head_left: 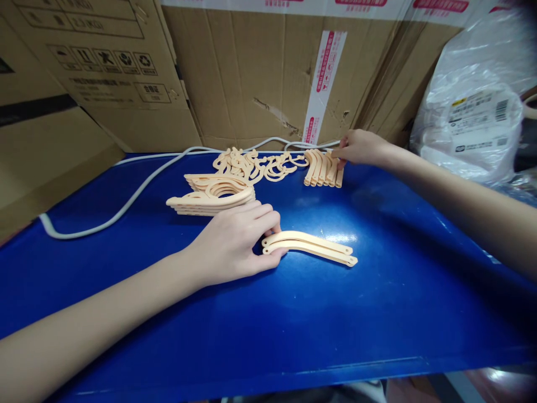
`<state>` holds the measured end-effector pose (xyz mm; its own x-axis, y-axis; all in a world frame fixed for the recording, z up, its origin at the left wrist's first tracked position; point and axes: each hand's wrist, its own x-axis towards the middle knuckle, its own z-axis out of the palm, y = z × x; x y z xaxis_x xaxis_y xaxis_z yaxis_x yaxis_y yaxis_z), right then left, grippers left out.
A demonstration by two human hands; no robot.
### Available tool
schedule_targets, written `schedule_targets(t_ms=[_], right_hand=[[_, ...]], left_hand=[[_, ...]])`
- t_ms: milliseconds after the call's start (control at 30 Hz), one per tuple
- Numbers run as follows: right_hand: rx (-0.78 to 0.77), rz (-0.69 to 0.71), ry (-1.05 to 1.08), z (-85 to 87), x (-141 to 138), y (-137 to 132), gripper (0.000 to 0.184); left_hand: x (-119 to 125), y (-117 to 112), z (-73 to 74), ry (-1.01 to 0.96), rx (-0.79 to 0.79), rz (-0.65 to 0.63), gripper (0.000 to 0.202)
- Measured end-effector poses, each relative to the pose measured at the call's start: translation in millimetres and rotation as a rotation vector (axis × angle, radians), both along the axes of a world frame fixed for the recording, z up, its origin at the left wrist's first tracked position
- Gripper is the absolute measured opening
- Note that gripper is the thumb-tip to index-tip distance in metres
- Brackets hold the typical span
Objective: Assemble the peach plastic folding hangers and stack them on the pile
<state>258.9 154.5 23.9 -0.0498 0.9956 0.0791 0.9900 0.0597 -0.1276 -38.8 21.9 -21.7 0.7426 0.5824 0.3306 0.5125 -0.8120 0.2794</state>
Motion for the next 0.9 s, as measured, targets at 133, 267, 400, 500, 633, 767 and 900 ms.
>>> schedule_targets(t_ms=[133, 267, 400, 500, 633, 767, 900], right_hand=[[0.050, 0.000, 0.011, 2.2, 1, -1, 0.039], [0.130, 0.005, 0.008, 4.7, -1, -7, 0.033], [0.197, 0.108, 0.031, 7.0, -10, -29, 0.024], [0.190, 0.265, 0.052, 5.5, -18, -59, 0.020], [0.061, 0.659, 0.086, -2.0, -27, -105, 0.025], [-0.079, 0.853, 0.128, -14.7, -29, -136, 0.041], [-0.050, 0.882, 0.117, -25.3, -26, -139, 0.035]], left_hand=[[0, 0, 0.2, 0.010, -0.008, 0.008, 0.014], [-1, -1, 1.1, 0.027, 0.007, 0.015, 0.015], [0, -1, 2.5, 0.100, 0.153, -0.032, 0.021], [1, -1, 3.5, 0.119, 0.199, -0.046, 0.023], [3, -3, 4.8, 0.112, 0.128, -0.014, 0.019], [4, -5, 6.1, 0.129, 0.107, 0.001, 0.018], [2, -4, 6.2, 0.136, 0.084, 0.010, 0.018]])
